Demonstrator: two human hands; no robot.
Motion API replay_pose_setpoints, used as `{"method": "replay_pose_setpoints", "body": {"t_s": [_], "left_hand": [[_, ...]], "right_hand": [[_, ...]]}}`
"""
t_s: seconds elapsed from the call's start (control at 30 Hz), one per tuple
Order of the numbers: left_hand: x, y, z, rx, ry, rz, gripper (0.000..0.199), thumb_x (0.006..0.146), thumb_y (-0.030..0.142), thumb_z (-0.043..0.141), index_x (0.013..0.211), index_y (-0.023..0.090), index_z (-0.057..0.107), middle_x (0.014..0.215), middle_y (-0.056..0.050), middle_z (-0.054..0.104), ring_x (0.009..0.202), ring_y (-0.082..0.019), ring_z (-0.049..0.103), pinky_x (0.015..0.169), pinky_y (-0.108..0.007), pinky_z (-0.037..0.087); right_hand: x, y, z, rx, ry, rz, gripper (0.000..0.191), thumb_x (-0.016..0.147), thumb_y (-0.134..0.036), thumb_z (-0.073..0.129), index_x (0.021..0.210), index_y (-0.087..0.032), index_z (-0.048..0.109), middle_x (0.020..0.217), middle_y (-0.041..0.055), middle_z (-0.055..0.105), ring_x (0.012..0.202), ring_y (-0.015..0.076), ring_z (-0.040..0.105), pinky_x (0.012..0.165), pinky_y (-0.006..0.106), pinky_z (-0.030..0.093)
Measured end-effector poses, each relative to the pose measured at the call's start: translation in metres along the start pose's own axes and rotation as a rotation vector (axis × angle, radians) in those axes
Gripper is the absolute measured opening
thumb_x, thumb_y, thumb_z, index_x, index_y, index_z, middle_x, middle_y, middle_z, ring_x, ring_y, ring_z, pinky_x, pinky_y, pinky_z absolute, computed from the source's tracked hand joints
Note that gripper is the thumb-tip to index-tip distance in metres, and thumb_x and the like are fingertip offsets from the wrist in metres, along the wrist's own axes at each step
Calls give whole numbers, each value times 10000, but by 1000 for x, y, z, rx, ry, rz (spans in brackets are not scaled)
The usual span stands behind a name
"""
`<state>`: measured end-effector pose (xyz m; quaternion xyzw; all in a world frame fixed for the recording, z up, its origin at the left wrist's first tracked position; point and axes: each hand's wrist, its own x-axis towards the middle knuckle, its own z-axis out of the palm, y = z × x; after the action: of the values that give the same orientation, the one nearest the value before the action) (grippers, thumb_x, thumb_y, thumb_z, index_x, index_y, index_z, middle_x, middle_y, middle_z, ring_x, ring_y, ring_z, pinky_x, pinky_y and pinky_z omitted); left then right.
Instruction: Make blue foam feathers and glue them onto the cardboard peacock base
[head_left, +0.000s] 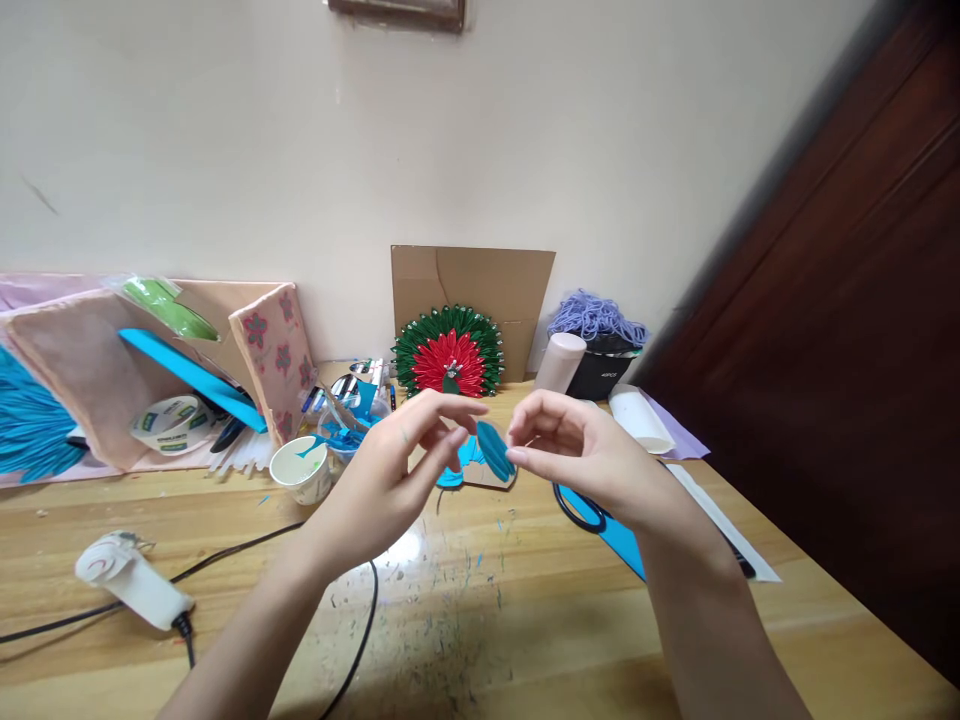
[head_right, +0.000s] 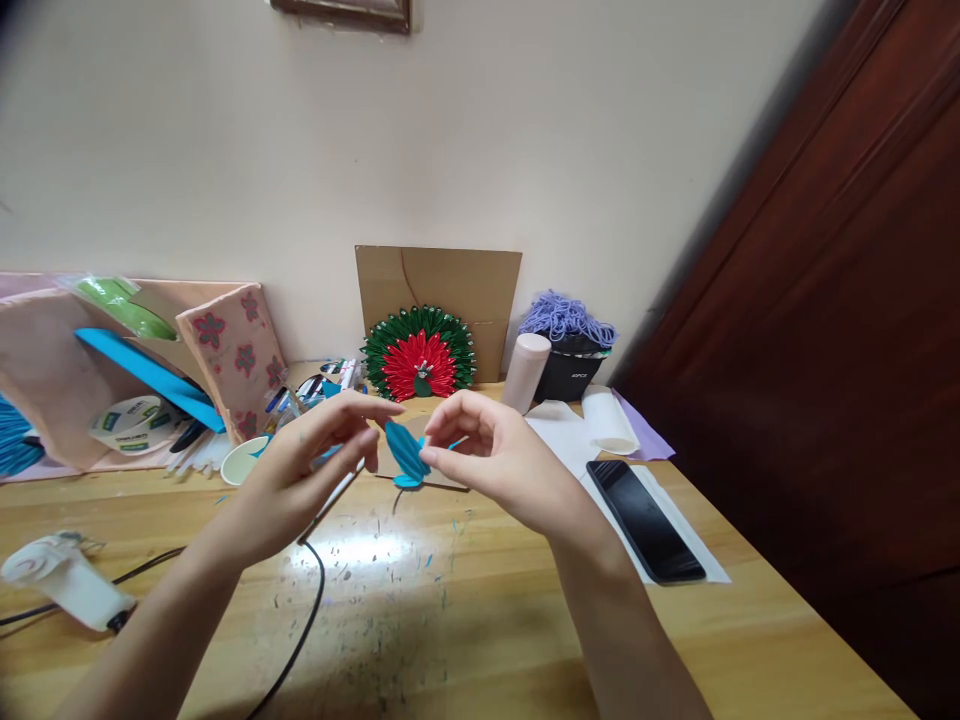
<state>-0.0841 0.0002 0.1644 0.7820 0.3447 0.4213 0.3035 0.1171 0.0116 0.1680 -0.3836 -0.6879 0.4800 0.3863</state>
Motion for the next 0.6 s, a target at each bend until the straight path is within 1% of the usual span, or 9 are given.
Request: {"method": "replay_pose_setpoints", "body": {"t_s": [0.07, 0.13, 0.2, 0.33, 0.4, 0.53, 0.6], "left_hand": [[1, 0, 3, -49, 22, -119, 225, 922, 296, 354, 1036, 196, 520, 874, -29, 571, 691, -106, 526, 641, -239, 436], [1, 0, 6, -55, -9, -177, 233, 915, 336, 361, 937, 184, 536, 783, -10, 556, 667, -110, 516, 613, -238, 421], [2, 1, 9, -40, -24, -192, 221, 890, 359, 417, 865, 178, 542, 729, -1, 541, 661, -117, 511, 595, -237, 407], [1, 2, 14, -30, 86, -166, 192, 839, 363, 514, 802, 176, 535, 718, 1, 544, 638, -109, 490, 563, -226, 383], [1, 1, 14, -32, 104, -152, 182, 834, 347, 522, 786, 172, 541, 696, 4, 543, 620, -104, 488, 559, -224, 382], [2, 0, 10, -57, 37, -184, 185, 837, 327, 511, 775, 159, 556, 680, 0, 560, 632, -108, 516, 570, -225, 398], [1, -1, 6, -74, 6, -199, 188, 833, 323, 515, 762, 155, 560, 693, -7, 570, 647, -111, 524, 576, -226, 405]], "right_hand": [[1, 1, 0, 2, 67, -27, 192, 735, -302, 669, 805, -190, 530, 807, 10, 583, 749, 130, 595, 678, 252, 500], [2, 1, 1, 21, 96, -45, 201, 721, -301, 681, 797, -189, 532, 811, 8, 579, 754, 128, 591, 697, 255, 499], [3, 3, 3, 37, 88, -41, 212, 708, -297, 693, 795, -190, 532, 798, 3, 578, 743, 127, 590, 693, 255, 500], [5, 6, 6, 37, 43, -13, 223, 696, -290, 702, 797, -192, 530, 769, -5, 579, 728, 128, 591, 670, 250, 501], [5, 6, 6, 30, 15, -8, 215, 703, -285, 698, 805, -191, 533, 770, -5, 587, 725, 126, 595, 660, 247, 504], [4, 5, 7, -7, -68, -2, 183, 737, -267, 670, 862, -195, 557, 818, 3, 621, 762, 124, 613, 685, 245, 505], [3, 4, 7, -34, -80, 1, 179, 747, -273, 660, 879, -196, 566, 838, 8, 632, 779, 128, 619, 693, 250, 506]]}}
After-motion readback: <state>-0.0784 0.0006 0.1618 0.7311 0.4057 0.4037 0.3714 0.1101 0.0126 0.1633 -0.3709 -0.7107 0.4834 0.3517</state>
